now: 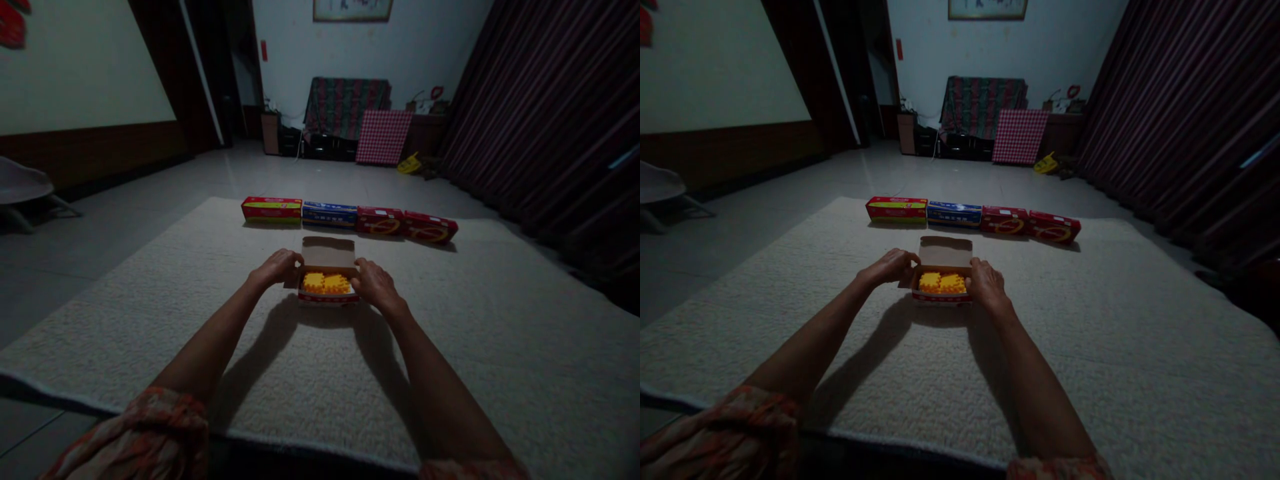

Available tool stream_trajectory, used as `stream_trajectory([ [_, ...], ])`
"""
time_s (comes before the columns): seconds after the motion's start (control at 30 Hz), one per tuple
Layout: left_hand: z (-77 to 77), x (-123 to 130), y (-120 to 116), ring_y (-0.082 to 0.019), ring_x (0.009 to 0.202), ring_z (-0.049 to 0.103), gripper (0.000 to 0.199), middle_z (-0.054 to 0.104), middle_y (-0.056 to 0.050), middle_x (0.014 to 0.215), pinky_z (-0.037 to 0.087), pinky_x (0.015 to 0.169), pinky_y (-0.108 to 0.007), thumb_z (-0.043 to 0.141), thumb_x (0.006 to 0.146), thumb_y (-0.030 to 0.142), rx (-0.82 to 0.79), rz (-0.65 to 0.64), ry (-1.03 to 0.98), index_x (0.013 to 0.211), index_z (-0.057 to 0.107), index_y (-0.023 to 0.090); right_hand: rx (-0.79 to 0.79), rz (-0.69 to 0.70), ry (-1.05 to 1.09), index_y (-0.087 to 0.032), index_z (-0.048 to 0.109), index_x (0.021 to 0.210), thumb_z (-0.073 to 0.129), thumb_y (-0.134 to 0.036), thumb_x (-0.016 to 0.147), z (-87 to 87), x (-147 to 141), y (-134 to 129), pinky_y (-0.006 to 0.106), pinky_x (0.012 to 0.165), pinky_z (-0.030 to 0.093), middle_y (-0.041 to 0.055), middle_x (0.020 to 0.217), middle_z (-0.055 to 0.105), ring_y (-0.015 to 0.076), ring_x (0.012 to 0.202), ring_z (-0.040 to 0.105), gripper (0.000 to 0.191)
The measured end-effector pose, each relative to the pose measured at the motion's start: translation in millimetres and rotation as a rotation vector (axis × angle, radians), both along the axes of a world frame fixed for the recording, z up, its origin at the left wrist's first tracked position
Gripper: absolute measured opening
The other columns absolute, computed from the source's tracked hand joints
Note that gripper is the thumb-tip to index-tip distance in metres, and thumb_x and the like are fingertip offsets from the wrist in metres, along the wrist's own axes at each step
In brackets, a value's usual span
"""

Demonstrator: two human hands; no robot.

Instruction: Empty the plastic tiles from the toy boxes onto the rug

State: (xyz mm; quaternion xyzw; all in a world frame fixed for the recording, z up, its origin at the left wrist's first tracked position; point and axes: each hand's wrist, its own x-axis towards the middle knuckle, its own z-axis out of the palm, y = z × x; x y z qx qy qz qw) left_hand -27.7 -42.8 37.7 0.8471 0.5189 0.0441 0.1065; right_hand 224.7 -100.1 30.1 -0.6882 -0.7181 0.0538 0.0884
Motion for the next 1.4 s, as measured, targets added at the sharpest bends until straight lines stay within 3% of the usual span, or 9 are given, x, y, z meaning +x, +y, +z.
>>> stream_trajectory([
  [0.1, -2.6, 8.2, -3.7, -0.022, 0.087, 0.071, 0.037, 0.078, -0.011, 0.095, 0.051, 0.079, -0.029, 0.056, 0.084, 0.023, -0.008, 0.059, -0.028, 0.116, 0.074, 0.018, -0.037, -0.007, -0.013, -0.016, 0.049, 0.139, 0.055, -0.019, 0.089, -1.5, -0.1, 3.4, 0.033, 0.086, 0.045, 0.0169, 0.129, 0.063, 0.0275, 0.113, 0.063, 0.050],
  [0.2, -8.1, 12.3, -4.8, -0.024, 0.092, 0.071, 0.039, 0.077, -0.014, 0.101, 0.052, 0.079, -0.030, 0.057, 0.084, 0.024, -0.003, 0.141, -0.044, 0.120, 0.071, 0.016, -0.079, -0.005, -0.025, -0.018, 0.056, 0.129, 0.054, -0.019, 0.089, -3.6, 1.0, 7.2, 0.032, 0.081, 0.045, 0.0161, 0.123, 0.065, 0.0272, 0.108, 0.065, 0.040],
  [0.43, -21.8, 9.5, 0.5, -0.016, 0.061, 0.070, 0.049, 0.075, -0.005, 0.074, 0.052, 0.057, -0.024, 0.050, 0.081, 0.012, -0.291, 0.242, -0.252, 0.127, 0.065, 0.015, -0.030, 0.034, 0.136, -0.019, 0.063, 0.112, 0.051, -0.014, 0.086, -8.8, 5.9, 13.5, 0.027, 0.070, 0.042, 0.0101, 0.104, 0.074, 0.0218, 0.091, 0.066, 0.029],
  [0.53, -22.0, 5.5, 8.8, -0.018, 0.072, 0.073, 0.047, 0.077, -0.006, 0.081, 0.054, 0.064, -0.024, 0.051, 0.081, 0.014, -0.186, 0.265, -0.230, 0.124, 0.068, 0.016, 0.081, 0.046, 0.192, -0.019, 0.062, 0.113, 0.051, -0.011, 0.084, -12.1, 3.1, 23.6, 0.028, 0.074, 0.044, 0.0101, 0.105, 0.073, 0.0215, 0.091, 0.066, 0.033],
  [0.67, -23.6, -2.0, 30.6, -0.024, 0.104, 0.071, 0.043, 0.077, -0.010, 0.109, 0.054, 0.090, -0.031, 0.054, 0.084, 0.017, 0.139, 0.278, -0.190, 0.124, 0.070, 0.020, 0.244, 0.054, 0.330, -0.018, 0.058, 0.118, 0.050, -0.007, 0.078, -24.0, -9.3, 54.3, 0.031, 0.084, 0.048, 0.0121, 0.114, 0.069, 0.0222, 0.099, 0.065, 0.042],
  [0.77, -33.9, -6.3, 51.2, -0.025, 0.109, 0.070, 0.046, 0.075, -0.010, 0.116, 0.052, 0.096, -0.034, 0.052, 0.088, 0.017, 0.275, 0.341, -0.226, 0.132, 0.064, 0.022, 0.367, 0.074, 0.462, -0.016, 0.053, 0.123, 0.047, -0.005, 0.075, -41.1, -21.9, 82.4, 0.034, 0.089, 0.050, 0.0148, 0.120, 0.065, 0.0239, 0.109, 0.062, 0.050],
  [1.0, -71.4, -10.8, 84.1, -0.021, 0.102, 0.070, 0.053, 0.071, -0.009, 0.126, 0.055, 0.096, -0.034, 0.054, 0.084, 0.012, 0.410, 0.364, -0.451, 0.136, 0.058, 0.023, 0.525, 0.090, 0.588, -0.022, 0.048, 0.126, 0.045, -0.007, 0.073, -78.3, -36.1, 119.0, 0.037, 0.089, 0.053, 0.0113, 0.119, 0.057, 0.0223, 0.110, 0.059, 0.055],
  [1.13, -78.5, -12.0, 92.8, -0.023, 0.114, 0.066, 0.053, 0.069, -0.011, 0.127, 0.053, 0.101, -0.037, 0.050, 0.084, 0.010, 0.468, 0.329, -0.521, 0.136, 0.056, 0.020, 0.570, 0.094, 0.633, -0.025, 0.046, 0.123, 0.044, -0.007, 0.076, -80.2, -37.9, 128.4, 0.039, 0.091, 0.053, 0.0097, 0.118, 0.055, 0.0209, 0.104, 0.057, 0.051],
  [1.4, -105.3, -21.8, 92.0, -0.025, 0.139, 0.048, 0.064, 0.052, -0.013, 0.149, 0.052, 0.106, -0.047, 0.042, 0.086, 0.009, 0.475, 0.273, -0.584, 0.148, 0.040, 0.023, 0.608, 0.151, 0.851, -0.024, 0.047, 0.114, 0.047, -0.011, 0.072, -87.9, -44.3, 136.6, 0.034, 0.073, 0.056, 0.0104, 0.120, 0.051, 0.0227, 0.106, 0.056, 0.044],
])
